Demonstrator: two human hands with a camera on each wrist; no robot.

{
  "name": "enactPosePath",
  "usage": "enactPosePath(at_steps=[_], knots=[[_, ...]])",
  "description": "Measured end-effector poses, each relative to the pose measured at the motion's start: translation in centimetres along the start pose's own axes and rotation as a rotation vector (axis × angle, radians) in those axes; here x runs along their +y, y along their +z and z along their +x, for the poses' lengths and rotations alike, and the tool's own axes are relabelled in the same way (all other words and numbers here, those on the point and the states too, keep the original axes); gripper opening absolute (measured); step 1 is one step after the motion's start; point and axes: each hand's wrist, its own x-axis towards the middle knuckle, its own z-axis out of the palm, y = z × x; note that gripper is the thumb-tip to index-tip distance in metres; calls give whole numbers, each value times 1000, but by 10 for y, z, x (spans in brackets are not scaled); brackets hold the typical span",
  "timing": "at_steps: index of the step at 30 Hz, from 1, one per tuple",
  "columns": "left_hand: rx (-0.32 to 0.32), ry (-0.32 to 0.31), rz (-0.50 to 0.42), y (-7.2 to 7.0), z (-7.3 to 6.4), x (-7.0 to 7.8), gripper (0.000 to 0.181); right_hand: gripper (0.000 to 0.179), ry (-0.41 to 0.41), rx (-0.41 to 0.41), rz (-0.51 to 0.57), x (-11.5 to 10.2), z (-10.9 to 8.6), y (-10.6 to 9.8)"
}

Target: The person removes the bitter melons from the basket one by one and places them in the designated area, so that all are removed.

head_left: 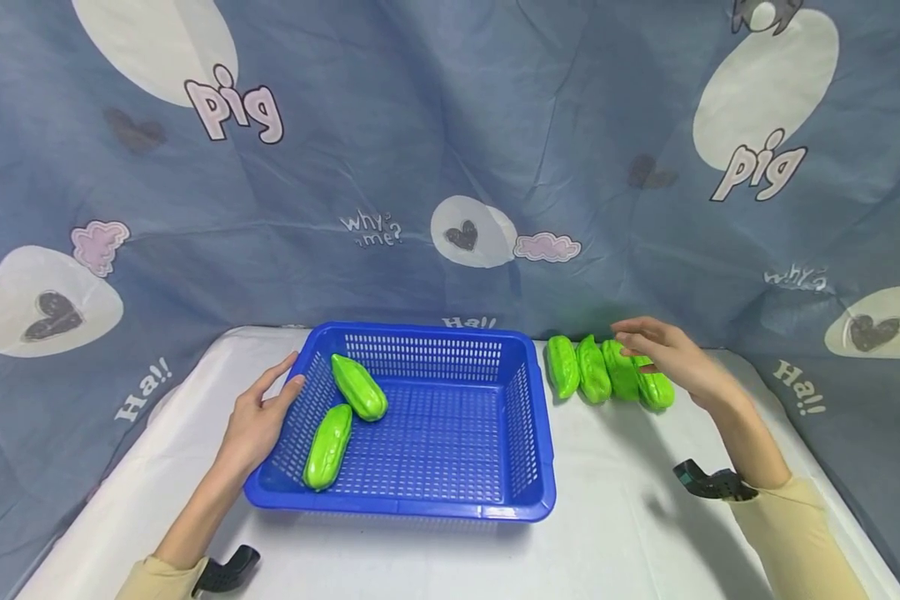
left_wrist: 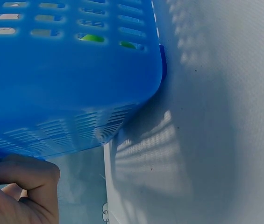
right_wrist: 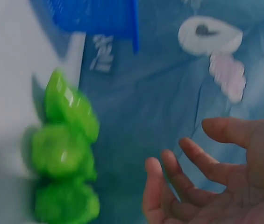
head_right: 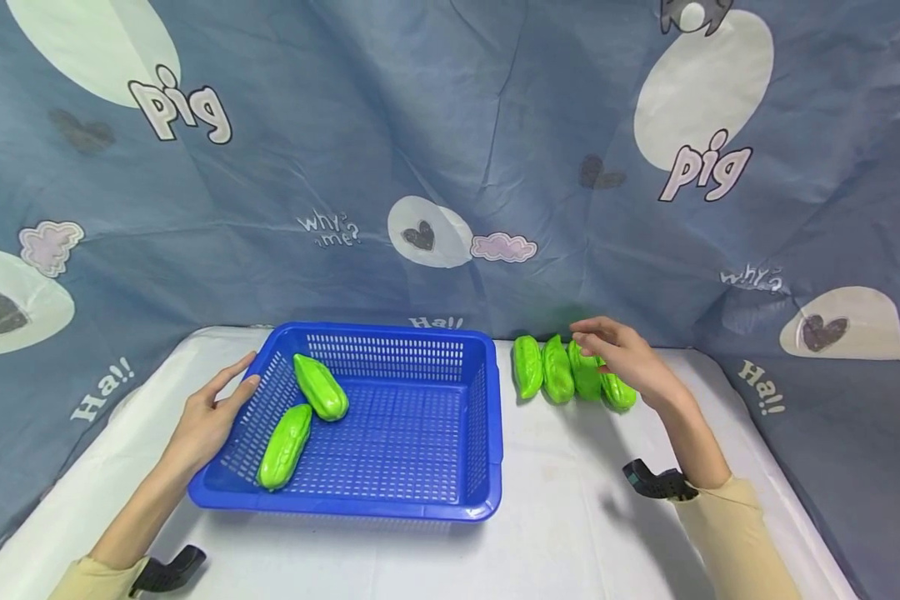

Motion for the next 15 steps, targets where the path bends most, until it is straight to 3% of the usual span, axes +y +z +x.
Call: enactPosePath(at_steps=[8,15], knots=[[12,26,22,2,0,1,66,47,-90,-94,58,-46,0,26],[0,10,8,1,0,0,66,44,-119,-167,106,-71,6,47]])
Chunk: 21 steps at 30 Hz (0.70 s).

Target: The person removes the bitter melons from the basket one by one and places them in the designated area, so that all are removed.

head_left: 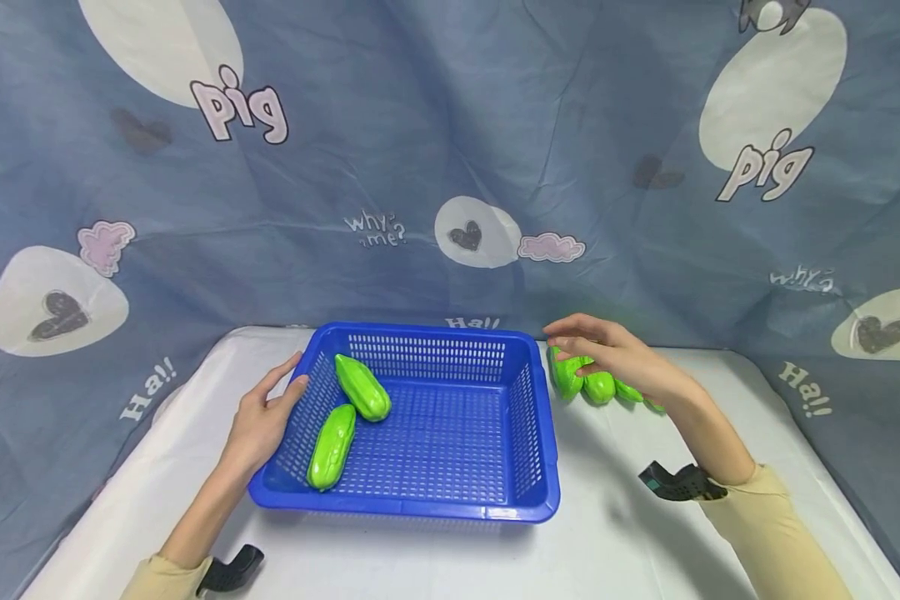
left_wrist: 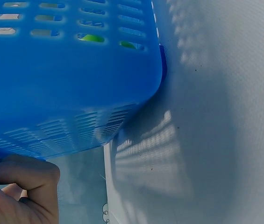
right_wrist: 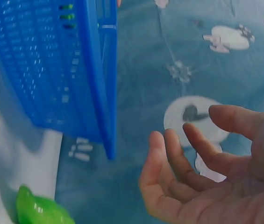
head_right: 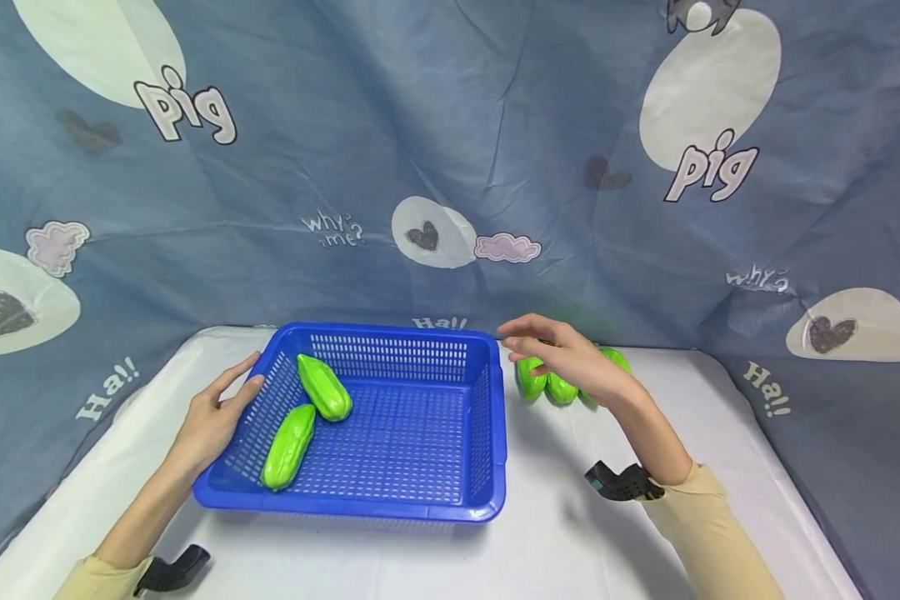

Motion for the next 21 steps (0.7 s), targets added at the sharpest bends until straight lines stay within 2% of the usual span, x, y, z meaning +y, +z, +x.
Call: enactPosePath(at_steps=[5,12,21], knots=[[3,1,0,0,-1,0,66,44,-38,-62,11,-9,10,12],[-4,-3,-14,1,-1,0,66,42,-43,-101,18,-17,19,29],[-6,-8,-16,-1,0,-1,66,39,-96,-162,28,-37,34,51]])
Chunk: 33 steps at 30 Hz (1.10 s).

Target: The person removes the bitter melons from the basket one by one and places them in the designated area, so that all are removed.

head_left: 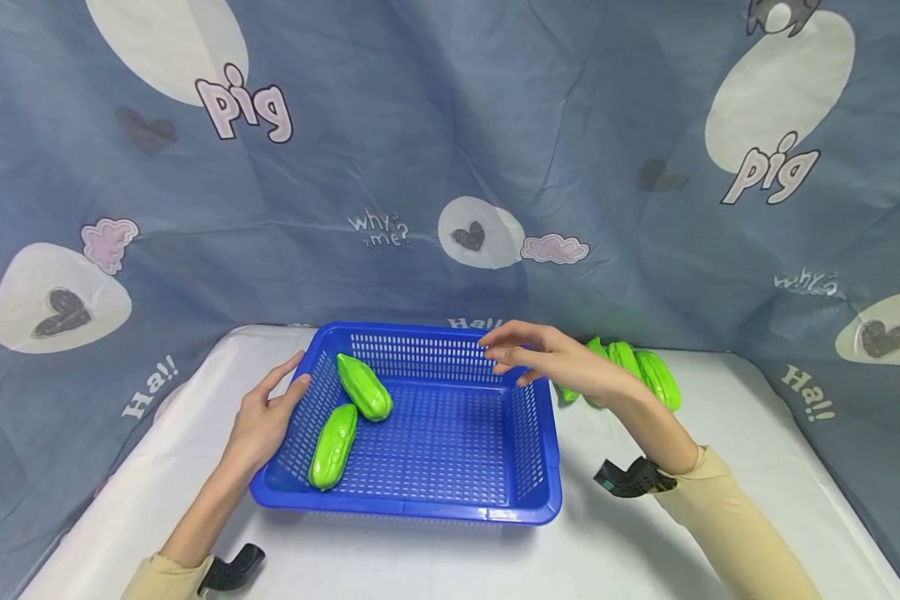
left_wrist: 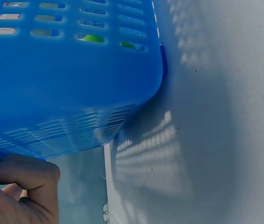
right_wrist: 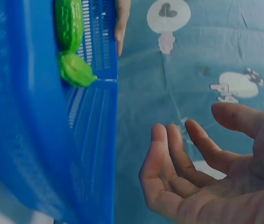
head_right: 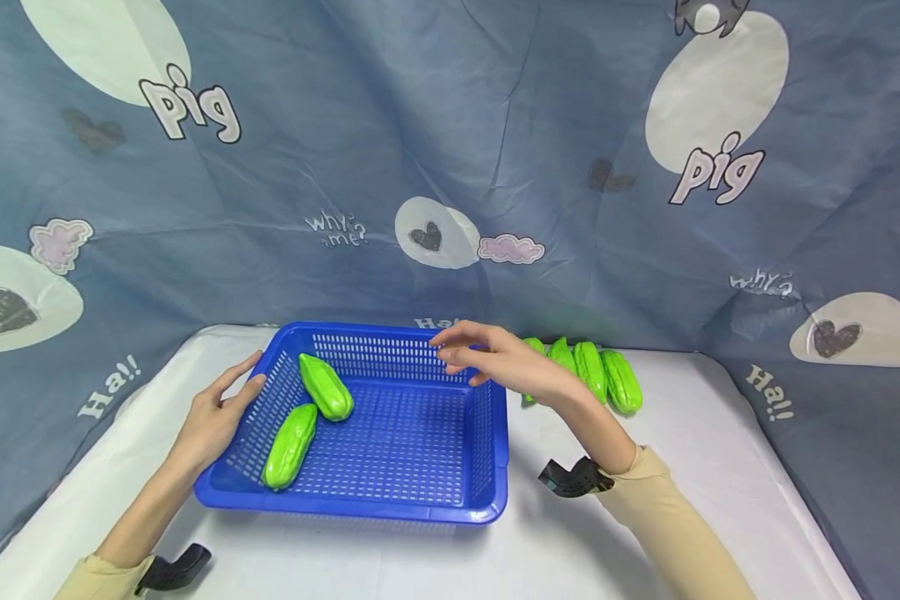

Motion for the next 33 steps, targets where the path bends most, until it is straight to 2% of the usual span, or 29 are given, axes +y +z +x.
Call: enactPosePath(at_steps=[18,28,33], knots=[[0,2,-26,-1,-1,-1,66,34,-48,-118,-13,-40,42,36],[2,3,-24,-1,0,-1,66,38,-64,-196,10,-43,72,58],[2,3,-35,0,0,-1,66,39,-28,-213,14,-42,85,70]])
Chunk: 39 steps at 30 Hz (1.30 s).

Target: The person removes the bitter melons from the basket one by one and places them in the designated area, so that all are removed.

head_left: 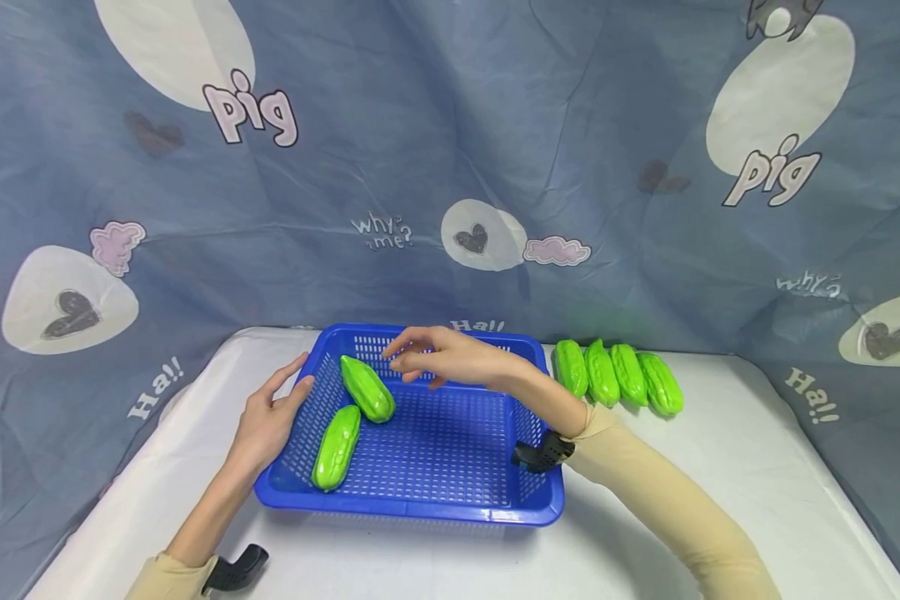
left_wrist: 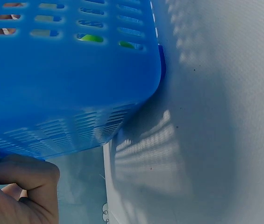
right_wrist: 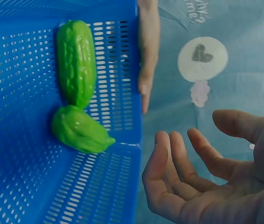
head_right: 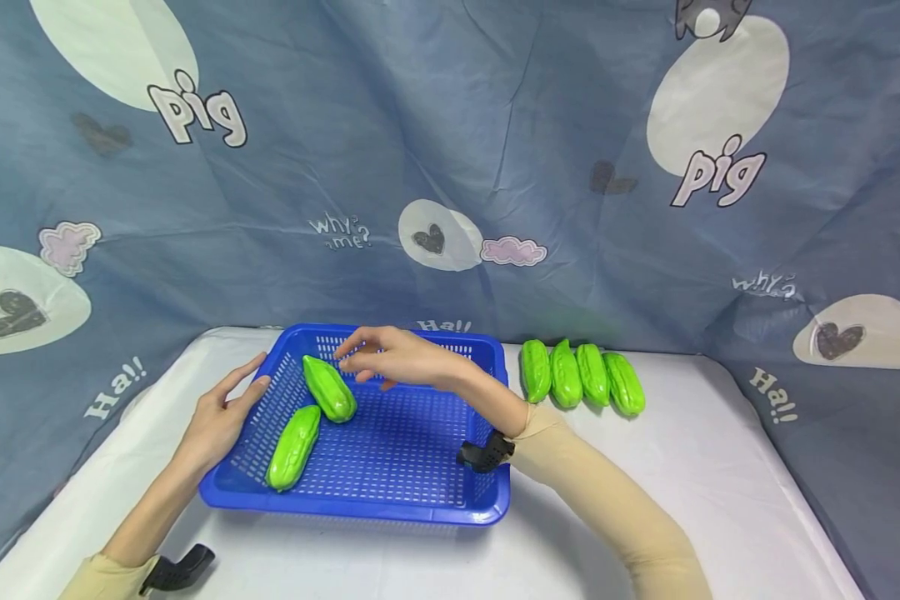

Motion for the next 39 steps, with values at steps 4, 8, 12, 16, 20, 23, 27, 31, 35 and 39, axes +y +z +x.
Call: enactPosePath(at_steps=[4,8,12,16,20,23,27,31,35,39], knots=[[-4,-2,-3,1,0,0,66,38,32,-12,-2,0,10,7],[3,0,-1,1,0,0,66,38,57,-10,-26,2,22,11],[1,-1,2,2,1,0,65,41,78,-7,-35,6,34,15],[-4,-6,12,2,1,0,66,46,94,-11,-32,11,44,19],[2,-4,11,2,0,1,66,47,124,-9,-31,14,53,25],[7,-4,11,1,0,2,66,46,154,-3,-16,18,61,30],[-1,-8,6,1,0,1,66,46,184,40,-74,24,69,36],[-3,-10,3,2,-1,1,66,47,180,76,-224,28,76,42],[1,-9,10,1,-1,2,66,53,186,82,-281,31,78,48],[3,-10,8,0,0,2,66,59,223,99,-222,34,78,53]])
